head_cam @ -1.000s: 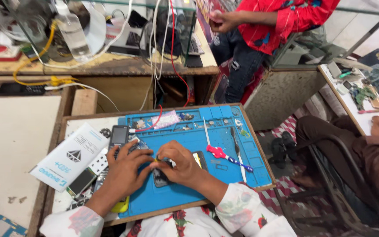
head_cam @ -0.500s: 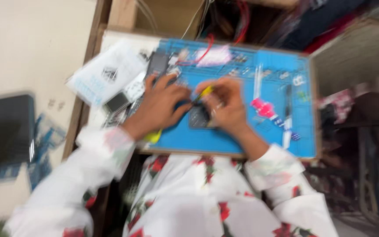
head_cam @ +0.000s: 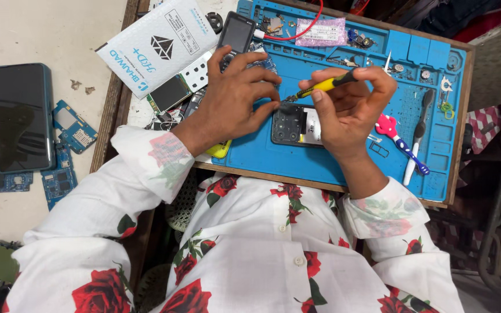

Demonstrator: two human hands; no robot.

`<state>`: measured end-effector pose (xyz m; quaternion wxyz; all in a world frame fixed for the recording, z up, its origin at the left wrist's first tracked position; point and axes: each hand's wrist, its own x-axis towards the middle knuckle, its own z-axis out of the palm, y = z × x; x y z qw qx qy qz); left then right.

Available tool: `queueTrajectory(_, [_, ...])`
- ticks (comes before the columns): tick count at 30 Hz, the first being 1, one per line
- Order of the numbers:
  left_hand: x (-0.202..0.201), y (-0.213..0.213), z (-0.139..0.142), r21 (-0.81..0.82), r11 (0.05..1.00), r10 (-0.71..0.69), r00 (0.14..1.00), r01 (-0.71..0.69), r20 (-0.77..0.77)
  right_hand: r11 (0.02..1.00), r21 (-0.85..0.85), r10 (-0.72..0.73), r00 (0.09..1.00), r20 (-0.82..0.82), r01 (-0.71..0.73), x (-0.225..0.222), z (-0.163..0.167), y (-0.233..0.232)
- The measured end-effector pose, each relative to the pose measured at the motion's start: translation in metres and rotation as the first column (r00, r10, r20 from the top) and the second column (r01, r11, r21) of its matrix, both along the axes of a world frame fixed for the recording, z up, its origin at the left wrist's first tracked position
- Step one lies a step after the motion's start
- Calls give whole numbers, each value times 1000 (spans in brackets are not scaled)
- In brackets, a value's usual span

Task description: The person uses a yellow screwdriver to remove screws from the back of a mobile phone, then lifts the back cover to expose the battery and internal components. The person continues to unscrew and adjust parts inside the phone while another person stands nearby.

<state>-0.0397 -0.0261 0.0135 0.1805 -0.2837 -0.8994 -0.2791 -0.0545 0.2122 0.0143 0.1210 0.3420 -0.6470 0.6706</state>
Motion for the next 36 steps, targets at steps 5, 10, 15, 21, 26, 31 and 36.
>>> queueTrajectory(5, [3, 1, 6, 105, 994, 43, 998, -38, -39, 998, -44, -36, 999, 9, 36, -3, -5, 3])
queueTrajectory(10, [5, 4, 8, 133, 990, 48, 998, -43, -34, 995, -100, -2, 998, 68, 9, -4, -9, 6])
queueTrajectory(15, [4, 2, 10, 166, 975, 139, 988, -147, 59, 990, -124, -56, 991, 123, 71, -3, -10, 9])
queueTrajectory(21, [11, 11, 14, 173, 982, 76, 997, -80, 29, 991, -128, -21, 992, 126, 37, -2, -11, 4])
queueTrajectory(26, [10, 7, 5, 71, 997, 21, 1000, -21, 12, 995, -91, -27, 989, 148, 41, 1, -5, 14])
queueTrajectory(31, [13, 8, -11, -71, 997, -7, 999, 9, 31, 975, 173, -130, 990, -52, 137, 9, -1, 30])
queueTrajectory(36, [14, 9, -13, -117, 993, -1, 999, 6, 43, 978, 174, -104, 993, -62, 113, 13, -4, 30])
